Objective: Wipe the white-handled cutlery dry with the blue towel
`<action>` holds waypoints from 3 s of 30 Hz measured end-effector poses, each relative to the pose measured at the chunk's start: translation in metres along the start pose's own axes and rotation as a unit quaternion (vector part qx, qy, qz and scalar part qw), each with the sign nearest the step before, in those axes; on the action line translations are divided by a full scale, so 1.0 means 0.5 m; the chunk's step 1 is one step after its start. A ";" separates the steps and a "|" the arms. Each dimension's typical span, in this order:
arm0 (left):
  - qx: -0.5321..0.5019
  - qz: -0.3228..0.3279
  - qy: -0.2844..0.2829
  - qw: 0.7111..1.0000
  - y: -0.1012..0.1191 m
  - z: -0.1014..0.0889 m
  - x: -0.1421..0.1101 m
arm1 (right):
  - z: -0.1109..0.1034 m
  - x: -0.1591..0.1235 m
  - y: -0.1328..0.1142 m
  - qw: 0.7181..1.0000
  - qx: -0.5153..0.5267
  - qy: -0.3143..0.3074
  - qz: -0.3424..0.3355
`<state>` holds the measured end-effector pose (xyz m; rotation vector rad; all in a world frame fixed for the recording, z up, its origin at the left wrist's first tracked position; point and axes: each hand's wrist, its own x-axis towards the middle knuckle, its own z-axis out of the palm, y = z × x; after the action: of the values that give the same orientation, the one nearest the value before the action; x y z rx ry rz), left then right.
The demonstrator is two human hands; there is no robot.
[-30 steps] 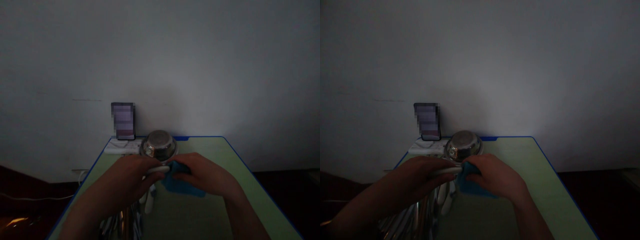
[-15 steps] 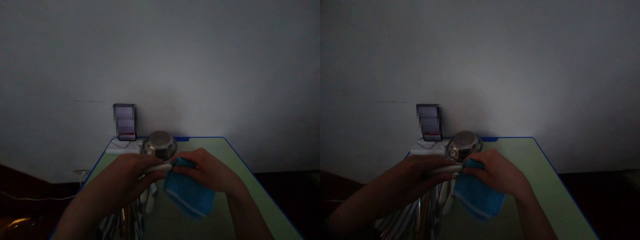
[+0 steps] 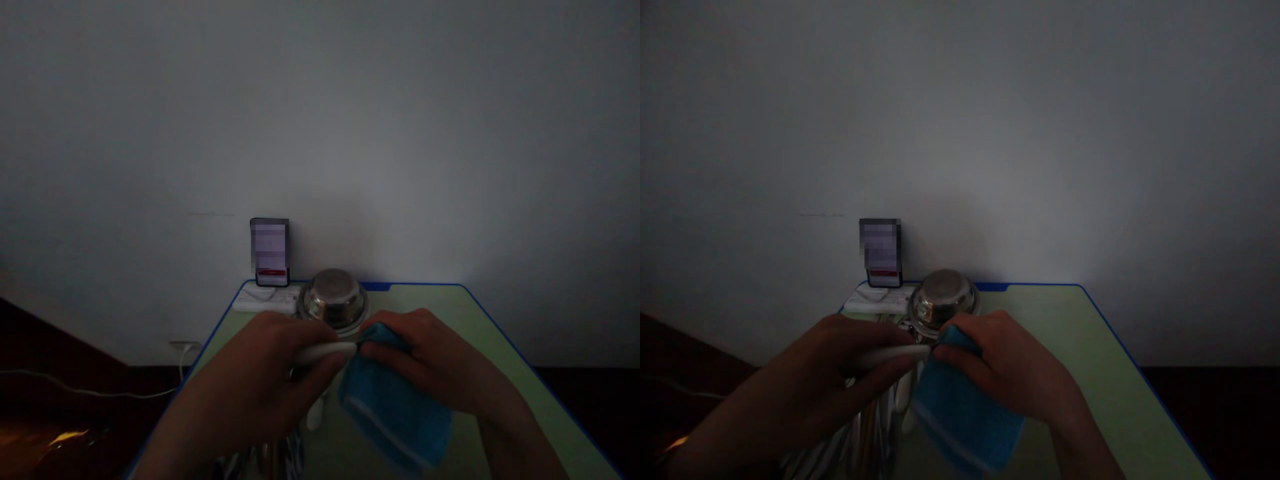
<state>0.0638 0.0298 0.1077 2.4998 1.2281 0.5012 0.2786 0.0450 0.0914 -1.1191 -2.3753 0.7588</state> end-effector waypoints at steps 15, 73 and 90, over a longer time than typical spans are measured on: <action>-0.039 0.009 0.063 0.997 -0.019 -0.018 -0.004 | -0.041 -0.036 0.006 0.996 0.071 0.028 0.039; -0.192 -0.004 0.217 0.957 0.027 0.017 0.005 | -0.040 -0.036 -0.017 0.984 0.129 0.121 -0.035; -0.281 -0.100 0.337 0.893 0.041 0.020 0.025 | -0.027 -0.067 0.004 0.989 -0.058 0.135 0.016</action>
<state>0.0896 0.0265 0.1099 1.7204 1.2847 1.5064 0.3076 0.0236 0.0962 -1.2247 -2.2001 0.4496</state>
